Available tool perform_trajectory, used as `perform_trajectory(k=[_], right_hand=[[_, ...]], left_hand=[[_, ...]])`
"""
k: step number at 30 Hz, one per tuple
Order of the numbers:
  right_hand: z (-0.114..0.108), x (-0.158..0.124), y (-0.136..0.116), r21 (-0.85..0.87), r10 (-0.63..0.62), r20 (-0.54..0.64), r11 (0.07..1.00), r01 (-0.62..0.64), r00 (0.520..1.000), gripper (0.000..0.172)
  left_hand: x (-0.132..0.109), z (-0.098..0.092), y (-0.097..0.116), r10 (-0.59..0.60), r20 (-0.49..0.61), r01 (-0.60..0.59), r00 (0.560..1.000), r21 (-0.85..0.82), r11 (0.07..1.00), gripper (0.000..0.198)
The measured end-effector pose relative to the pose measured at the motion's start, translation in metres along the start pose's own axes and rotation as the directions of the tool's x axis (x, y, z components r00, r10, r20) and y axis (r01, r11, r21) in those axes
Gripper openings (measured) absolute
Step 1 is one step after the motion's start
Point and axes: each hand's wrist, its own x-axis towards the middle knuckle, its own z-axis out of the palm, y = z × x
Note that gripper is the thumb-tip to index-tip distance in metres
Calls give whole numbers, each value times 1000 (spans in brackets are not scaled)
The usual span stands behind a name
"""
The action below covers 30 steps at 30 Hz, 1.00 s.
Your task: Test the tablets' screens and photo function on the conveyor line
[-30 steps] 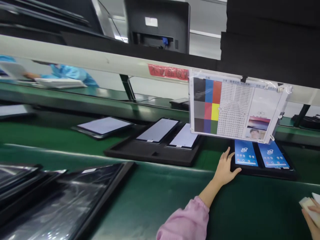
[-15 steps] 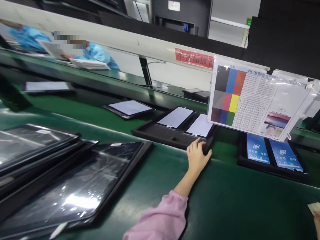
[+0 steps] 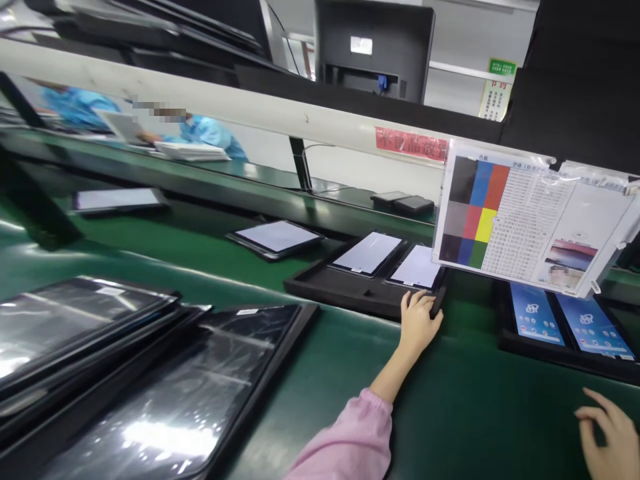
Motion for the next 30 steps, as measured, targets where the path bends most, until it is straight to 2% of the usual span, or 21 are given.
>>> perform_trajectory(k=[1, 2, 4, 7, 9, 11, 13, 15, 17, 18, 19, 21, 23, 25, 27, 30], right_hand=[[17, 3, -21, 134, 66, 39, 989, -71, 997, 16], [35, 5, -43, 302, 147, 95, 938, -169, 985, 16], [72, 11, -84, 453, 160, 169, 863, -221, 973, 27], [121, 22, -126, 658, 221, 367, 625, -420, 904, 58], [145, 30, -139, 690, 260, 466, 491, -531, 846, 71], [159, 36, -143, 689, 321, 520, 389, -611, 791, 78], [162, 41, -142, 674, 378, 562, 307, -672, 736, 84], [158, 42, -141, 648, 405, 607, 247, -721, 684, 96], [149, 43, -142, 626, 408, 642, 209, -751, 649, 116], [145, 42, -142, 619, 403, 656, 197, -760, 638, 124], [140, 42, -143, 613, 393, 669, 188, -768, 630, 129], [132, 41, -143, 600, 371, 693, 179, -779, 619, 134], [125, 39, -141, 587, 355, 710, 180, -789, 609, 133], [120, 37, -137, 578, 349, 716, 190, -794, 605, 130], [117, 35, -133, 569, 344, 719, 206, -796, 604, 128], [112, 31, -128, 553, 337, 727, 228, -801, 598, 132]], left_hand=[[3, -5, 4, 19, -13, -19, 1000, -19, 1000, 16], [5, -9, 10, 41, -23, -42, 999, -37, 998, 15], [4, -17, 24, 100, -32, -101, 995, -67, 993, 13], [-11, -22, 54, 204, -22, -205, 979, -100, 974, 12], [-30, -20, 74, 273, -24, -273, 962, -146, 951, 12], [-54, -17, 91, 306, -19, -303, 952, -216, 928, 12], [-77, -18, 101, 289, 41, -266, 957, -279, 923, 20], [-95, -26, 101, 251, 156, -200, 955, -284, 938, 32], [-105, -41, 89, 226, 245, -170, 943, -230, 958, 40], [-108, -50, 79, 197, 249, -155, 948, -179, 971, 41], [-109, -60, 66, 147, 220, -125, 964, -114, 986, 40], [-112, -82, 34, -15, 76, 11, 997, 47, 999, 38], [-118, -106, -2, -183, -101, 201, 978, 204, 958, 36], [-129, -132, -34, -273, -205, 327, 940, 319, 890, 36], [-144, -155, -57, -304, -238, 377, 923, 383, 843, 41], [-162, -176, -71, -310, -230, 381, 922, 405, 831, 53]])
